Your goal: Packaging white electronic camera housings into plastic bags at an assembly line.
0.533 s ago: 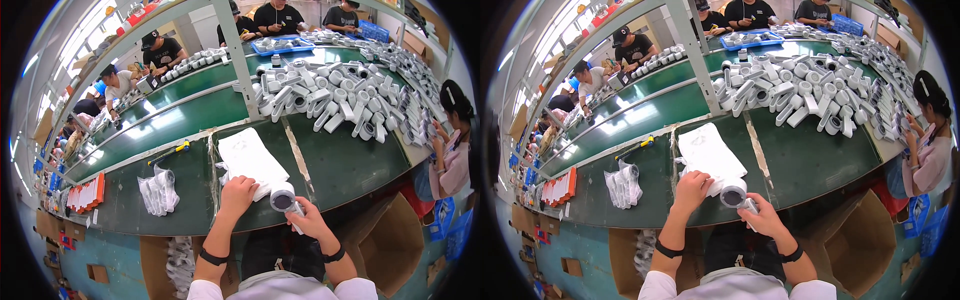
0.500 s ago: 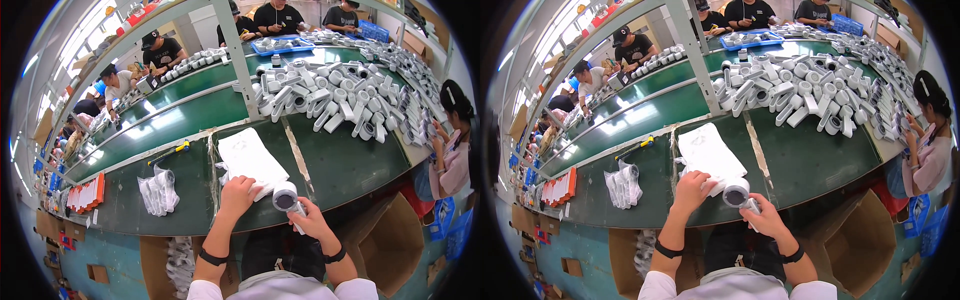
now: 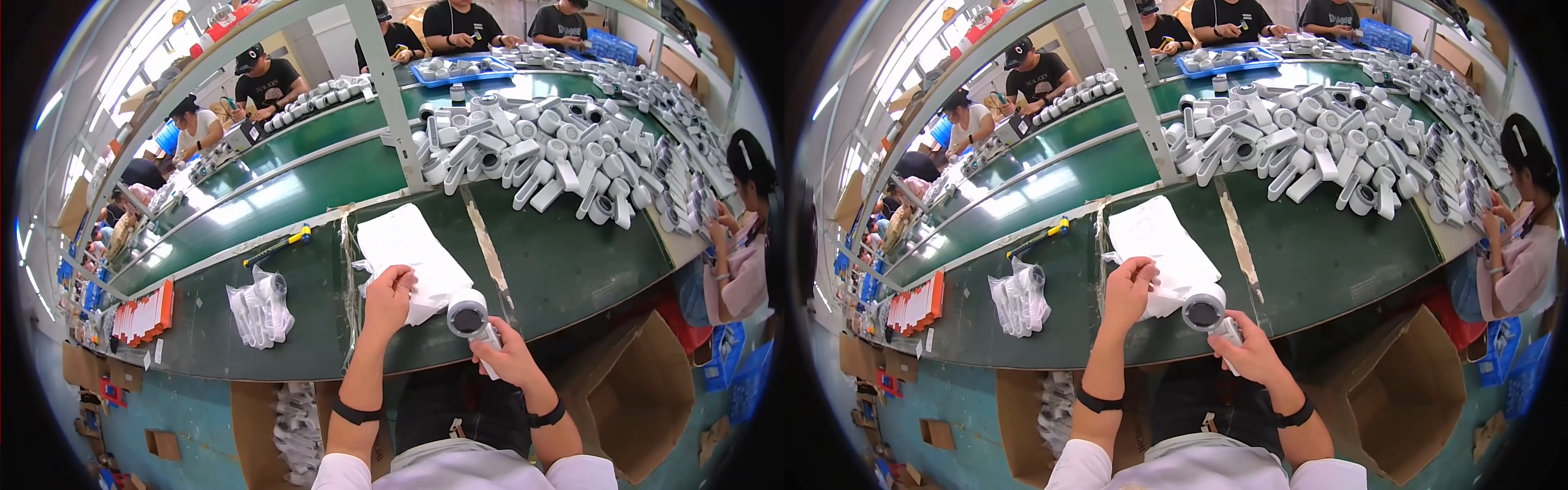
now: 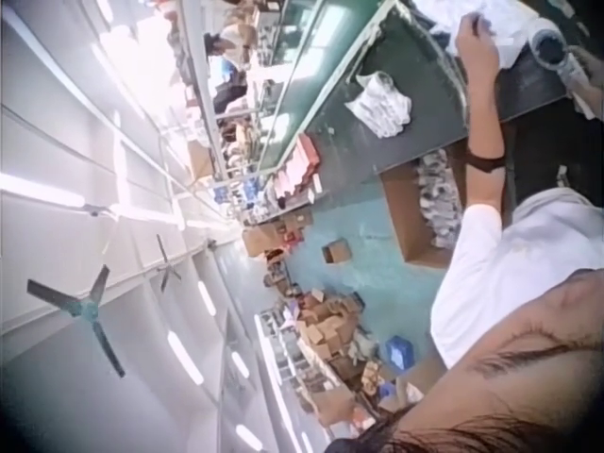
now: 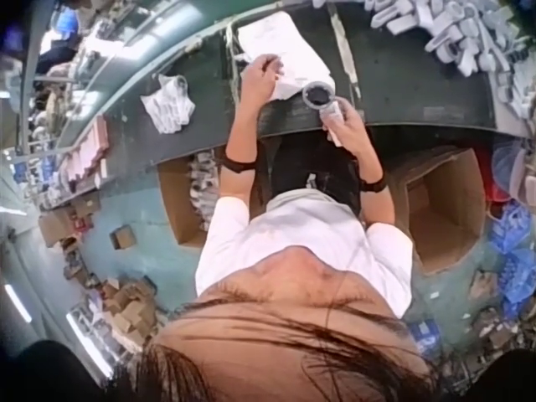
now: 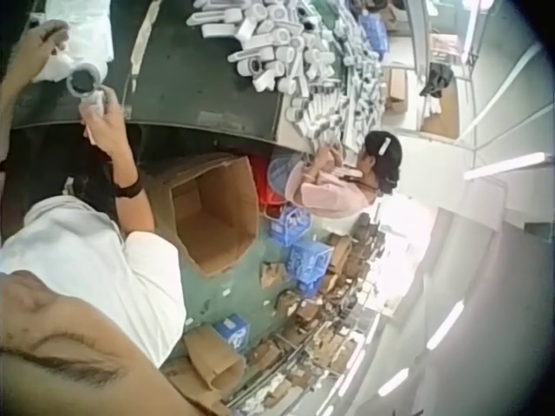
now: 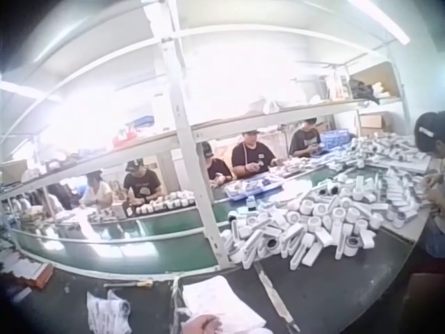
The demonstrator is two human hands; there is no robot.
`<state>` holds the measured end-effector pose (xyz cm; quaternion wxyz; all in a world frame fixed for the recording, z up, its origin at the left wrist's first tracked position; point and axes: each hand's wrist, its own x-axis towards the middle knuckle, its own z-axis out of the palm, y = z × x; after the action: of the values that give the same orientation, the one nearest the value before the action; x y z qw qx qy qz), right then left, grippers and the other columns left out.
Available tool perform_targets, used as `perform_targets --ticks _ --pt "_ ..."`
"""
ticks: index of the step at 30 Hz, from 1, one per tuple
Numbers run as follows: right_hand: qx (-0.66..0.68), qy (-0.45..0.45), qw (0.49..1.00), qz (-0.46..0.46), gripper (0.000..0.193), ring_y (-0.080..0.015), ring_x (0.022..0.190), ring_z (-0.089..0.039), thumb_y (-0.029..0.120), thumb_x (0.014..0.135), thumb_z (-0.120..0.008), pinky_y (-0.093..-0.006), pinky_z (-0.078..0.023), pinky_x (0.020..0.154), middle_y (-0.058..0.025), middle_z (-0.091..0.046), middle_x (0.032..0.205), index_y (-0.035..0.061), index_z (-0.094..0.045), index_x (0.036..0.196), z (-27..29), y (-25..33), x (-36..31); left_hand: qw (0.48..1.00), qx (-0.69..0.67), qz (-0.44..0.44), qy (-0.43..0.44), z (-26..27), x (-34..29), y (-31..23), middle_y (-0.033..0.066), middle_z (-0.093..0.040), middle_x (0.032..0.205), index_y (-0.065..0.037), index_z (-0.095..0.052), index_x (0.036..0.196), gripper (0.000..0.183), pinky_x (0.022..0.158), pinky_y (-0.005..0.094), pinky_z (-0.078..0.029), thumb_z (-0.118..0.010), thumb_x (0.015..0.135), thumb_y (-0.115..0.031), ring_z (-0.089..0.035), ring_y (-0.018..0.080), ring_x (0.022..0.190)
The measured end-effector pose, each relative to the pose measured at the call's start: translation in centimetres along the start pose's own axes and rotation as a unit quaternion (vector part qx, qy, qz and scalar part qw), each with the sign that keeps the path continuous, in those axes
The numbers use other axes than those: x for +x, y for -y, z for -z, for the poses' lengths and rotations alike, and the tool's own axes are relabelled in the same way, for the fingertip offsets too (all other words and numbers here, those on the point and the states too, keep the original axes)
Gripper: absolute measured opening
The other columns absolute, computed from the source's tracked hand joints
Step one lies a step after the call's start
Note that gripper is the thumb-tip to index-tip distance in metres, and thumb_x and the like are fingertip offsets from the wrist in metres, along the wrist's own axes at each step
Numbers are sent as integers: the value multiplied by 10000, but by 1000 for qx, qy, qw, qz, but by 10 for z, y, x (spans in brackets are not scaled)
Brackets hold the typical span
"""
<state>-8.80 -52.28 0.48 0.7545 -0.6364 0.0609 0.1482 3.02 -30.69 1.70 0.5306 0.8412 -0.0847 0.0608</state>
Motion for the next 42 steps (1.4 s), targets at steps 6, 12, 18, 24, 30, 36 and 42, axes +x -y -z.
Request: perform_targets --ticks 6,12,18,24,30,36,42 --pt "-40 41 998 -8 489 -119 581 -592 144 883 -670 -262 -489 512 -64 -619 778 35 -455 1308 3 -5 2 999 -21 37 -23 -3 -1 -17 82 -653 801 19 -659 1016 181 624 260 -464 -600 923 -124 -575 109 657" --pt "-49 48 998 -3 509 -117 588 -590 152 889 -665 -257 -489 519 -63 -622 783 37 -434 1328 1 -6 4 978 154 -138 -34 -1 2 0 100 -634 740 -4 -694 956 173 597 293 -456 -675 880 -159 -554 151 612" --pt "-82 39 996 16 626 -116 579 -580 166 876 -677 -259 -484 519 -61 -619 777 56 -346 1396 -4 6 4 994 36 -86 -60 -12 0 -9 65 -651 719 -5 -705 944 169 560 272 -425 -684 881 -161 -511 115 578" --pt "-127 44 991 11 799 -125 562 -587 167 857 -688 -266 -486 520 -71 -634 760 72 -205 1487 0 17 3 998 -49 -31 2 -15 -8 -22 9 -627 771 0 -715 935 158 551 216 -365 -702 876 -146 -474 53 624" --pt "-240 80 967 14 918 -141 532 -590 192 856 -680 -279 -490 528 -79 -642 736 90 -67 1533 8 45 10 995 -76 -12 58 0 -12 -36 23 -626 884 -6 -730 955 150 597 223 -391 -695 878 -130 -516 64 699" --pt "-340 149 928 -12 772 -197 538 -622 353 881 -611 -328 -516 583 -107 -648 737 180 -223 1525 0 61 32 989 -85 5 122 18 -14 -35 18 -604 869 -27 -734 980 163 612 235 -421 -692 883 -151 -523 77 695" --pt "-280 48 958 -36 660 -189 538 -620 359 887 -597 -313 -514 566 -93 -651 742 180 -353 1474 -13 40 39 991 32 -121 56 11 -27 -41 63 -626 847 -29 -729 950 133 637 260 -462 -714 823 -66 -596 144 738"
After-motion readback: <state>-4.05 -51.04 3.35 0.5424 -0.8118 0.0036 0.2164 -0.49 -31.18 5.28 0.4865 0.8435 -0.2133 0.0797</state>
